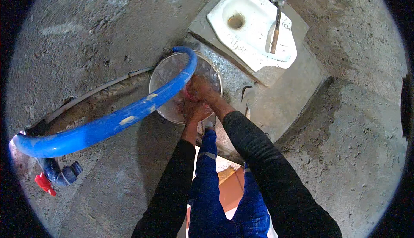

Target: Plastering and finishing the concrete area around a squat toilet using a trowel and water.

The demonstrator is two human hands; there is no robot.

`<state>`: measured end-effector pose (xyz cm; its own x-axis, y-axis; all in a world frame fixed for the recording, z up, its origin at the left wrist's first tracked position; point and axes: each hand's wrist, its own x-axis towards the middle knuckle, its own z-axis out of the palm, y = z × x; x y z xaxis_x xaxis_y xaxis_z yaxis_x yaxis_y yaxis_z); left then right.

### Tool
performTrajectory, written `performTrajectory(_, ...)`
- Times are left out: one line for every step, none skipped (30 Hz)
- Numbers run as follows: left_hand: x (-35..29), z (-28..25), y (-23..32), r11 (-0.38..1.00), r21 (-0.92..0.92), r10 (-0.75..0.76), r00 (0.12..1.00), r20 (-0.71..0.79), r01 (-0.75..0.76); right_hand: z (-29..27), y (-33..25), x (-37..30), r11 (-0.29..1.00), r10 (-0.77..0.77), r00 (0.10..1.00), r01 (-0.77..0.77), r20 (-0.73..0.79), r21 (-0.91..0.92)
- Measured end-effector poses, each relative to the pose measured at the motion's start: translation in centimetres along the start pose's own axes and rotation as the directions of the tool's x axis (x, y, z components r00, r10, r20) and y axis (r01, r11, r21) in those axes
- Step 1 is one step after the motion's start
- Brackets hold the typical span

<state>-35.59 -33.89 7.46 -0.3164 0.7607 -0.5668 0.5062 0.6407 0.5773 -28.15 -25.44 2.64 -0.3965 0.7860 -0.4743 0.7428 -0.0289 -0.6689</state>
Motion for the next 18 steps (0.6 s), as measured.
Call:
performTrajectory(0.4,0.4,0.5,1.000,-0.005,-0.001,1.000,-0.018,0.001,-0.2,-0.1,-0.3,0.998,0.057,0.995,-0.060,-0.082,-0.027)
performTrajectory(0.0,0.3,-0.4,1.000,0.002,-0.012,0.999,-0.038,0.012,-0.5,-1.2,-0.5,0.998,0.054,0.996,-0.056,-0.070,-0.018)
performTrajectory(0.7,-1.5,-1.5,0.999,0.033,-0.021,0.997,-0.079,0.024,-0.8,-4.1,-0.2,0.990,-0.041,0.999,0.038,-0.023,-0.138)
performTrajectory(0.8,-4.3,-3.2,0.997,0.066,-0.031,0.992,-0.121,0.039,-1.2,-7.0,-0.1,0.959,-0.134,0.991,0.137,0.030,-0.248)
performTrajectory(1.1,-3.7,-3.0,0.999,0.036,-0.027,0.993,-0.119,0.031,-1.4,-4.7,-0.2,0.953,-0.118,0.992,0.123,0.032,-0.278)
performTrajectory(0.5,-2.3,-2.3,1.000,0.003,-0.015,0.993,-0.117,0.016,-1.9,-1.6,-0.2,0.879,-0.306,0.951,0.269,-0.034,-0.393)
performTrajectory(1.9,-3.2,-1.4,1.000,0.002,-0.001,0.990,-0.140,0.001,-2.4,-1.0,0.0,0.773,-0.507,0.858,0.409,-0.085,-0.485)
performTrajectory(1.9,-3.9,-2.2,1.000,0.008,-0.007,0.987,-0.160,0.009,-2.4,-1.5,0.3,0.775,-0.510,0.856,0.417,-0.081,-0.476)
performTrajectory(1.7,-4.6,-3.0,1.000,0.013,-0.013,0.983,-0.180,0.016,-2.6,-2.0,0.7,0.728,-0.530,0.843,0.395,-0.093,-0.561)
performTrajectory(0.8,-5.9,-4.1,1.000,0.017,-0.018,0.980,-0.200,0.022,-2.9,-2.5,1.1,0.674,-0.549,0.829,0.368,-0.102,-0.641)
performTrajectory(0.7,-6.7,-4.6,1.000,0.017,-0.021,0.975,-0.222,0.026,-3.0,-2.8,1.2,0.611,-0.572,0.813,0.334,-0.109,-0.718)
performTrajectory(0.5,-7.3,-4.9,1.000,0.016,-0.022,0.970,-0.242,0.027,-3.0,-3.2,1.1,0.609,-0.577,0.810,0.340,-0.107,-0.716)
performTrajectory(0.2,-7.9,-5.0,1.000,0.013,-0.022,0.965,-0.263,0.027,-3.2,-3.4,0.7,0.554,-0.584,0.812,0.383,-0.016,-0.739)
performTrajectory(0.0,-8.7,-5.1,1.000,0.010,-0.019,0.958,-0.285,0.023,-3.6,-3.7,0.5,0.494,-0.585,0.807,0.426,0.072,-0.758)
performTrajectory(0.2,-8.3,-4.4,1.000,-0.011,-0.010,0.955,-0.296,0.007,-4.7,-3.0,0.5,0.478,-0.582,0.810,0.416,0.076,-0.773)
performTrajectory(0.3,-7.5,-3.4,0.999,-0.036,0.001,0.952,-0.305,-0.012,-5.8,-2.4,0.5,0.588,-0.443,0.874,0.451,0.199,-0.672)
performTrajectory(-0.3,-6.5,-3.0,0.998,-0.061,0.009,0.951,-0.310,-0.030,-7.3,-1.4,0.3,0.699,-0.297,0.895,0.440,0.332,-0.563)
performTrajectory(-0.7,-7.6,-3.3,0.999,-0.040,0.007,0.940,-0.341,-0.022,-7.9,-3.4,-0.6,0.704,-0.320,0.887,0.457,0.332,-0.543)
